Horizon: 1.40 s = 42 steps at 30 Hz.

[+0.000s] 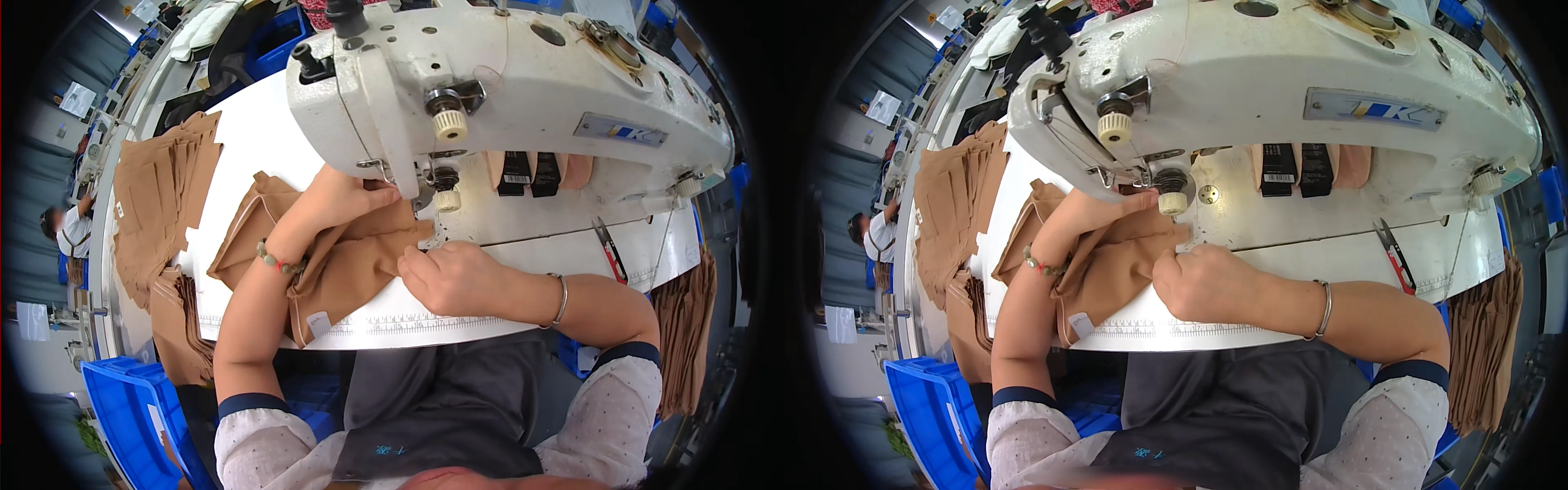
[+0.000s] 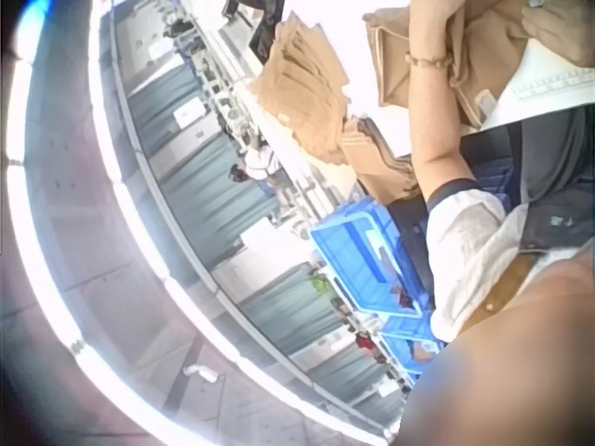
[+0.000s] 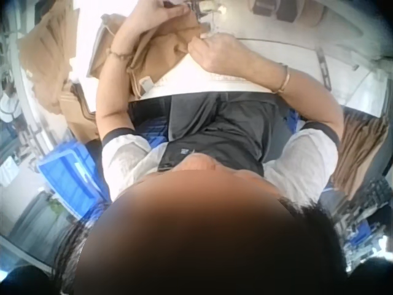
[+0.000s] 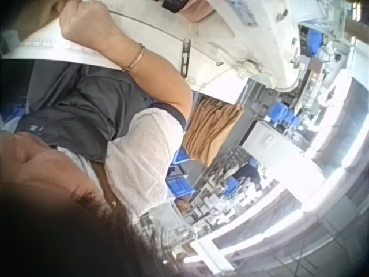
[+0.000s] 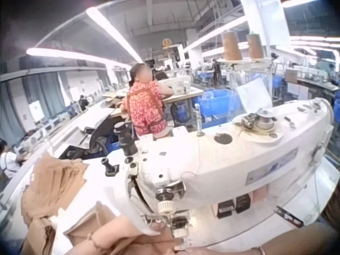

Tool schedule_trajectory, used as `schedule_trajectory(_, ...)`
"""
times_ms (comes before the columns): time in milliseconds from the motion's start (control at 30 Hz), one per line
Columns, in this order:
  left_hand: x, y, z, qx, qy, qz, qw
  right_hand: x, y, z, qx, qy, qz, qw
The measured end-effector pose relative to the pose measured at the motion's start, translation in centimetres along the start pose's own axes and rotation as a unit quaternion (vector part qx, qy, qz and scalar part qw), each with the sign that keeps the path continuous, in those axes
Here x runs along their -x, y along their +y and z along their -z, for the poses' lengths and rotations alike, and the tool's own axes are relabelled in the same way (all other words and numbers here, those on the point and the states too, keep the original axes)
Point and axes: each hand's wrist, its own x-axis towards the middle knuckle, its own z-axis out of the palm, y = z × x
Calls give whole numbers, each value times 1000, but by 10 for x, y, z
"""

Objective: Sewing pieces of brown fabric together using an industrial sewing machine and attaching a garment label.

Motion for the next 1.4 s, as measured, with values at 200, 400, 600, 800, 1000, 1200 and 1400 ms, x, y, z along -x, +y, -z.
schedule_trajectory(200, -3, -2, 3, -18, -20, -2, 1000, 0, 0, 4, 7, -31, -3, 1000)
schedule_trajectory(400, -15, -10, 5, -75, -36, -59, 995, -2, 4, 1, 22, -17, -18, 999)
schedule_trajectory(600, -20, -10, 6, -94, -30, -64, 993, 1, 4, 5, 12, -79, -47, 996)
schedule_trajectory(800, -17, -12, 8, -57, -25, -60, 996, -1, 6, 7, 32, -104, -50, 993)
schedule_trajectory(1000, 32, 29, 10, -425, 66, -27, 903, -2, 8, 4, 15, -82, -54, 995)
schedule_trajectory(1200, 99, 75, -47, -447, 123, -81, 882, -10, 13, 4, -16, 34, -87, 996)
schedule_trajectory(1400, 71, 23, -45, -544, 171, -177, 802, -14, 17, 16, -18, 61, -91, 994)
